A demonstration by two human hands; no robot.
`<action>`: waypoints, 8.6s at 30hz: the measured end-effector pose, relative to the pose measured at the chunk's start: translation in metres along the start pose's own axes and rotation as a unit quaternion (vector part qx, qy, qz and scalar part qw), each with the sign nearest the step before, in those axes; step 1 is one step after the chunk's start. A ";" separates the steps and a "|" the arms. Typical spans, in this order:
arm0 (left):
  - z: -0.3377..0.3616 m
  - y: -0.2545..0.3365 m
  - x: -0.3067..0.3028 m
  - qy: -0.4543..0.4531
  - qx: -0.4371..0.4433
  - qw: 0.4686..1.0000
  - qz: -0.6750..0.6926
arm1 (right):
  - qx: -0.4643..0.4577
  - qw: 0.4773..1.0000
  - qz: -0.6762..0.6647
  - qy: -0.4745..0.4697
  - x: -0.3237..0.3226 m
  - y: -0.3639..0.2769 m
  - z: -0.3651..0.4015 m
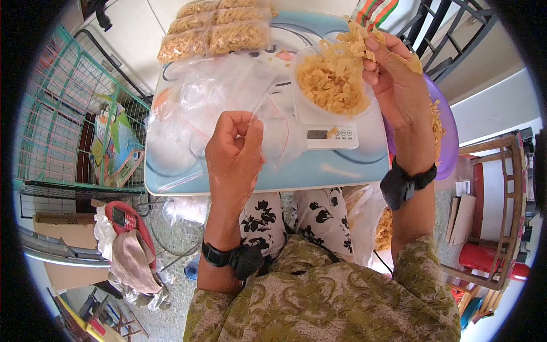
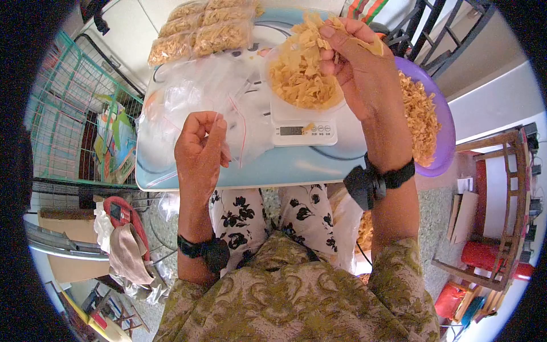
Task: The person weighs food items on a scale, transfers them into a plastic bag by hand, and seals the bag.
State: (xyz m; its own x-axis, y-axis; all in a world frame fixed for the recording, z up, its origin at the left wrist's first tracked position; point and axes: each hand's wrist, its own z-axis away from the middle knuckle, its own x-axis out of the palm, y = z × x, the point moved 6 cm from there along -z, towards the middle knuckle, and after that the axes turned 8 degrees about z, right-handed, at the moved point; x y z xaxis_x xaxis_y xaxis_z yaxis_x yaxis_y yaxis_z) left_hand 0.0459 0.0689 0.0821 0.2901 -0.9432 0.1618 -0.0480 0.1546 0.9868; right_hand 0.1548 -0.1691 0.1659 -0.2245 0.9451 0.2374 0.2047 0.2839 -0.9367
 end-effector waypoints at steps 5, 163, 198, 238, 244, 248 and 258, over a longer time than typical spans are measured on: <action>0.001 0.007 0.003 0.014 0.014 0.999 -0.043 | 0.005 0.999 0.022 0.028 0.051 -0.013 0.037; 0.011 0.026 -0.032 -0.001 0.055 0.994 0.098 | -0.276 0.705 0.582 -0.296 0.127 0.000 0.102; 0.013 0.035 -0.013 0.021 0.074 0.997 0.016 | -0.170 0.810 0.554 -0.084 0.026 0.005 0.137; 0.011 0.010 0.004 0.004 0.047 0.999 -0.007 | -0.099 0.804 0.581 0.076 0.015 0.043 0.122; 0.011 0.007 0.006 -0.002 0.042 0.999 -0.012 | -0.258 0.824 0.504 0.015 0.061 0.003 0.127; 0.013 0.010 0.005 0.003 0.043 0.999 -0.005 | -0.244 0.823 0.510 -0.048 0.081 0.022 0.115; 0.010 0.008 0.003 0.005 0.008 0.999 0.040 | -0.204 0.753 0.622 0.065 0.020 -0.020 0.094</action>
State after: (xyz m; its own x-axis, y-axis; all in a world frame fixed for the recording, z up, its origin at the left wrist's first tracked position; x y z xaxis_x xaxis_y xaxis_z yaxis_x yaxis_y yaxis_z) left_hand 0.0366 0.0647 0.0902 0.2939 -0.9254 0.2394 -0.0861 0.2238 0.9708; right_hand 0.0564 -0.1706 0.1648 0.4727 0.5221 -0.7099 0.4618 -0.8329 -0.3050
